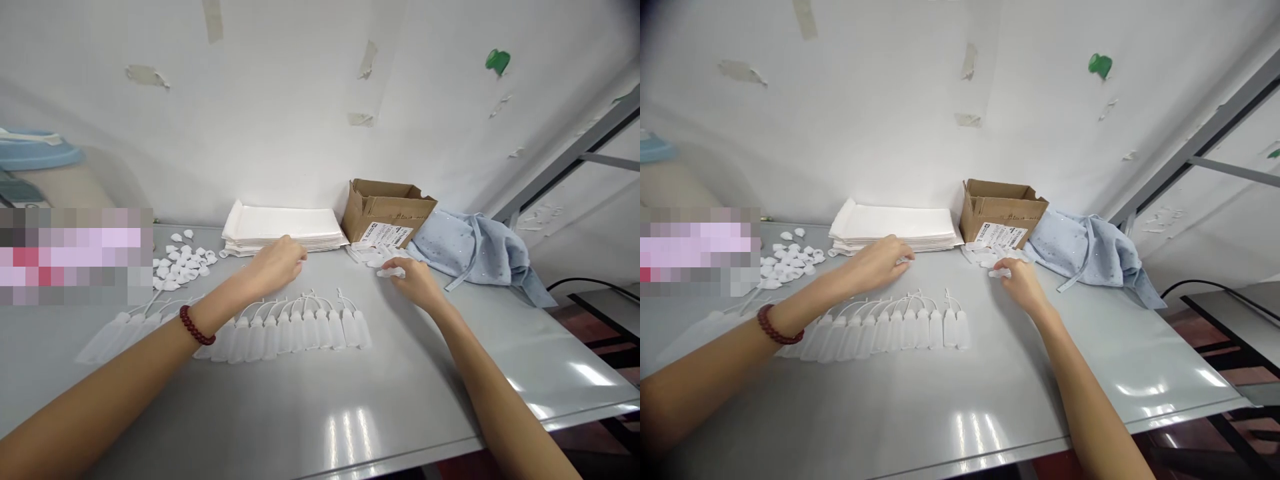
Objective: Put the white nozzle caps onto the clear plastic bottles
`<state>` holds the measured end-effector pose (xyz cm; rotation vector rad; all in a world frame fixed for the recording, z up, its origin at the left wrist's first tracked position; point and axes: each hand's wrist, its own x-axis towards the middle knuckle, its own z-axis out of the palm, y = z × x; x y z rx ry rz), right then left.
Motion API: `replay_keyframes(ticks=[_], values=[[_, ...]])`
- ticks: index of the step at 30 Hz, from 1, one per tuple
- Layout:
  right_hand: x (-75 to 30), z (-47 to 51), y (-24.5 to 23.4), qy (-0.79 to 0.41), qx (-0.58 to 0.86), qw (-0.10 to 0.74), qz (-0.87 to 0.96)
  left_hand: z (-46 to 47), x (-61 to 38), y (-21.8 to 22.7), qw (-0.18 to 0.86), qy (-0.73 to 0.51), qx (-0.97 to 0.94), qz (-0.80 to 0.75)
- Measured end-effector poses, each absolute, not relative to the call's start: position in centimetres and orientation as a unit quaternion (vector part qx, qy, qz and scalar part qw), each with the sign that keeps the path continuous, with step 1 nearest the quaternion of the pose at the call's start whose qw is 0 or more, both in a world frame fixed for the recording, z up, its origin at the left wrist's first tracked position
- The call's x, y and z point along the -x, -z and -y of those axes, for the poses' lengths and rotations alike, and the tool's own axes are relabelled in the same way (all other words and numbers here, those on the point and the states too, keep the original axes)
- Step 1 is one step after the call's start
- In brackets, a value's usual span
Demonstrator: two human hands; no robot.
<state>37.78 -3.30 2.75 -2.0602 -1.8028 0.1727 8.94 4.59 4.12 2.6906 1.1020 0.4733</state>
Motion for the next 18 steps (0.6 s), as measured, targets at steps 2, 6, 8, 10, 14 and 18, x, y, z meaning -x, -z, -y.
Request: replay_keyframes(ticks=[2,6,8,10,14,18], values=[[-37.6,3.5,-2.9,-0.077,0.731,0.211,0.645,-4.5,-8.8,-5.1,0.100,-0.176,-0.896,-0.396],[-37.0,3.7,-3.0,-0.105,0.720,0.251,0.638,-4.4,-8.6,-6.5,0.134,-0.221,-0.871,-0.418],[-36.4,3.9,-3.2,-0.127,0.710,0.274,0.636,-4.4,-8.6,-6.7,0.170,-0.270,-0.846,-0.428],[-35.4,4.3,-3.4,-0.156,0.695,0.295,0.637,-4.3,-8.7,-6.6,0.206,-0.314,-0.820,-0.431],[-32.9,5.5,-3.6,-0.290,0.620,0.392,0.615,-3.8,-9.1,-6.5,0.263,-0.355,-0.798,-0.410],[-30.8,6.4,-3.2,-0.379,0.557,0.439,0.594,-2.5,-10.1,-6.4,0.292,-0.351,-0.808,-0.372]])
